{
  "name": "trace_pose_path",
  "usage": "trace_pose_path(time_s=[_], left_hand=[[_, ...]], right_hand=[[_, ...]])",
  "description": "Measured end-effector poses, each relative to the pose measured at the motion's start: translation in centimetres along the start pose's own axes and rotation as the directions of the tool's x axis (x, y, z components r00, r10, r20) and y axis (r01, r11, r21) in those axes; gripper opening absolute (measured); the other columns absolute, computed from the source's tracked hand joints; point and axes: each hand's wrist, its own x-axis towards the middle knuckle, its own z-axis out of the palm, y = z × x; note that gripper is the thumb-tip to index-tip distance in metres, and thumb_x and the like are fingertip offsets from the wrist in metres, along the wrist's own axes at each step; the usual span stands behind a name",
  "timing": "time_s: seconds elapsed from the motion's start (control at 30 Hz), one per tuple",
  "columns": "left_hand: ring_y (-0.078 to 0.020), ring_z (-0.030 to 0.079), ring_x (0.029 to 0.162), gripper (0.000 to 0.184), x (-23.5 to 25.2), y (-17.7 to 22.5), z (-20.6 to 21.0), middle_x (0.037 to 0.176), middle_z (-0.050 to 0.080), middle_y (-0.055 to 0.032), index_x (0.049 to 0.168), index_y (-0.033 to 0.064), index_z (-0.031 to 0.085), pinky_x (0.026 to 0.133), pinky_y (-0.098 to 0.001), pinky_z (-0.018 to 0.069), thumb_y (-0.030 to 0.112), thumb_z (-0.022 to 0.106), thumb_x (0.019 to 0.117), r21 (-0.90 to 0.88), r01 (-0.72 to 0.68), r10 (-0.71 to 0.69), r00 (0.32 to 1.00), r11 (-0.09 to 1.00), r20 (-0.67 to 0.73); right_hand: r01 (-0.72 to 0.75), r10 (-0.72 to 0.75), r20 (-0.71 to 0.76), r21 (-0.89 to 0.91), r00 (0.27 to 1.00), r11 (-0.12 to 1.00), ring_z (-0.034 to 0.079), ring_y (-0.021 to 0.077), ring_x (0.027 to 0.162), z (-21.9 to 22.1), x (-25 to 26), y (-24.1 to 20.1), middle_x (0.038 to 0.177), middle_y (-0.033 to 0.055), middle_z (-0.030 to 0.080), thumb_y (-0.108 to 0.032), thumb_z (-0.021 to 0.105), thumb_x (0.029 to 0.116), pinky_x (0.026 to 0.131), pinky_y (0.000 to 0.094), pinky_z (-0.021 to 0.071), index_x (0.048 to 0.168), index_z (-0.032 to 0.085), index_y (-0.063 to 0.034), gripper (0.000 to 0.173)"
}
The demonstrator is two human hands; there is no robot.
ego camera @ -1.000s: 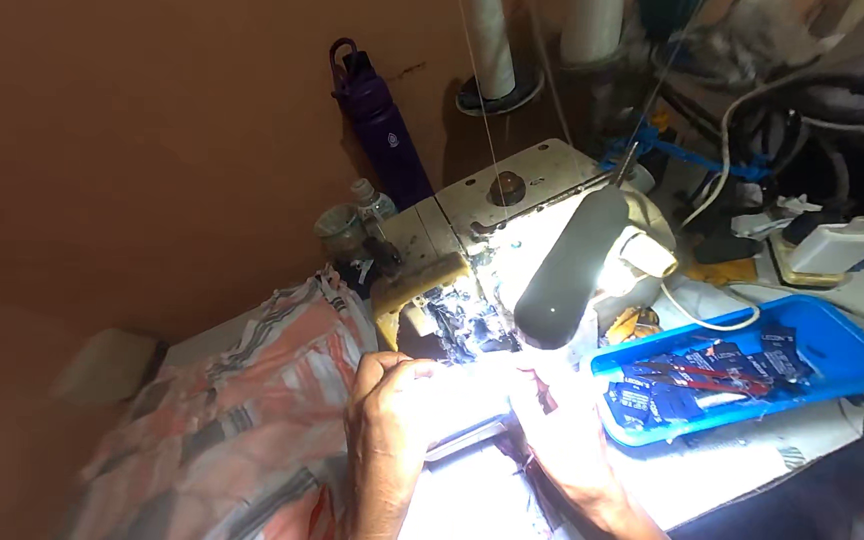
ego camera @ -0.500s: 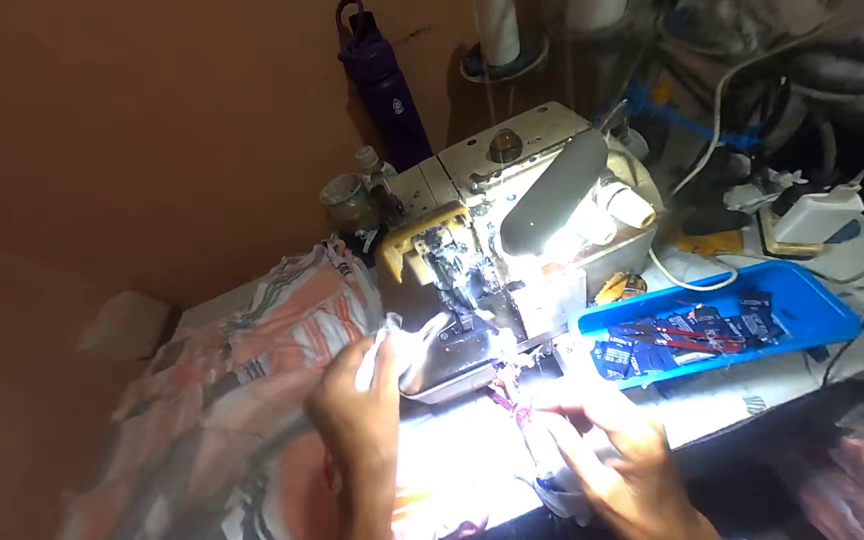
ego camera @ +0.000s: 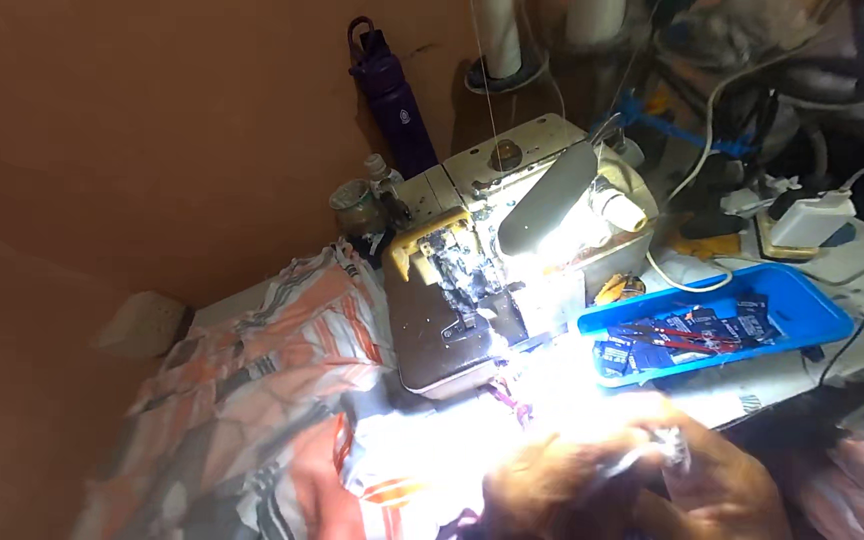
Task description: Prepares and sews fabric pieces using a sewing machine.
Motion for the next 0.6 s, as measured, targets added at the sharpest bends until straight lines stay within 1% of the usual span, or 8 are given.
trace_pose_path(time_s=[0.07,0.2,0.27,0.33,0.4,0.43,0.5,0.6], left_hand=[[0.0104,0.063,0.081,0.005,-2.7,0.5,-1.5,0.087,0.071,0.0104,0.094,0.0079,0.071,0.076,-0.0094,0.0531,0.013,0.070,0.0926,-0.285,0.269,-0.287,0.958,0.920,-0.023],[0.0099,0.066,0.088,0.011,-6.8,-0.1,-4.4,0.097,0.073,0.0207,0.102,0.0281,0.077,0.079,-0.0120,0.0550,0.025,0.067,0.0959,-0.539,0.452,-0.482,0.871,0.711,0.095],[0.0125,0.063,0.092,0.015,-7.7,0.3,-5.1,0.100,0.071,0.0241,0.103,0.0311,0.077,0.082,-0.0093,0.0512,0.032,0.062,0.0992,-0.514,0.428,-0.464,0.884,0.744,0.065],[0.0138,0.061,0.096,0.016,-8.0,1.0,-5.4,0.102,0.070,0.0250,0.105,0.0300,0.076,0.085,-0.0086,0.0492,0.031,0.061,0.1008,-0.494,0.396,-0.435,0.899,0.774,0.040],[0.0126,0.058,0.100,0.016,-8.5,1.1,-5.3,0.105,0.068,0.0220,0.107,0.0240,0.077,0.088,-0.0093,0.0478,0.024,0.062,0.1017,-0.445,0.343,-0.373,0.927,0.827,0.021],[0.0115,0.058,0.099,0.015,-8.7,1.0,-5.2,0.103,0.066,0.0200,0.106,0.0210,0.077,0.088,-0.0097,0.0476,0.022,0.063,0.1010,-0.397,0.316,-0.349,0.937,0.862,-0.013],[0.0088,0.062,0.095,0.010,-9.2,0.8,-5.1,0.098,0.069,0.0168,0.102,0.0174,0.078,0.086,-0.0114,0.0519,0.017,0.070,0.0960,-0.287,0.295,-0.341,0.932,0.911,-0.124],[0.0079,0.066,0.085,0.020,-10.0,0.6,-5.9,0.095,0.072,0.0194,0.107,0.0243,0.072,0.079,-0.0124,0.0559,0.019,0.078,0.0882,-0.389,0.351,-0.435,0.888,0.852,-0.152]], right_hand=[[-0.014,0.002,0.119,0.099,0.993,0.995,0.062,-0.0105,0.091,0.9,-0.2,-1.6,0.091,-0.0027,0.071,-0.008,0.069,0.0935,0.085,0.0082,0.0500,0.097,0.065,-0.0005,0.009],[-0.189,0.075,0.314,0.350,0.946,0.918,0.063,-0.0081,0.086,1.9,-0.6,-2.1,0.088,0.0002,0.070,-0.003,0.061,0.0980,0.080,0.0104,0.0512,0.096,0.063,0.0044,0.008],[-0.371,0.106,0.449,0.559,0.887,0.742,0.062,-0.0085,0.086,2.4,-0.9,-1.5,0.091,-0.0087,0.068,-0.012,0.057,0.1026,0.078,0.0118,0.0517,0.100,0.066,-0.0058,0.011],[-0.558,0.127,0.569,0.694,0.812,0.454,0.060,-0.0117,0.086,3.6,-1.5,-0.3,0.093,-0.0179,0.068,-0.033,0.054,0.1048,0.077,0.0087,0.0475,0.105,0.072,-0.0206,0.021],[-0.650,0.178,0.625,0.739,0.760,0.179,0.064,-0.0069,0.090,5.4,-2.7,1.0,0.095,-0.0145,0.070,-0.034,0.055,0.1038,0.082,0.0124,0.0511,0.106,0.074,-0.0222,0.022],[-0.651,0.215,0.620,0.748,0.755,0.129,0.065,-0.0045,0.091,6.2,-3.5,1.5,0.097,-0.0130,0.071,-0.028,0.059,0.1018,0.083,0.0152,0.0532,0.107,0.072,-0.0226,0.015],[-0.638,0.289,0.581,0.753,0.761,0.164,0.066,-0.0020,0.094,7.1,-4.5,1.0,0.101,-0.0117,0.071,-0.020,0.066,0.0966,0.085,0.0191,0.0543,0.110,0.070,-0.0215,0.014],[-0.494,0.192,0.478,0.659,0.857,0.567,0.064,-0.0044,0.099,7.1,-4.1,0.2,0.104,-0.0108,0.071,-0.008,0.059,0.0976,0.090,0.0195,0.0539,0.112,0.067,-0.0103,0.017]])
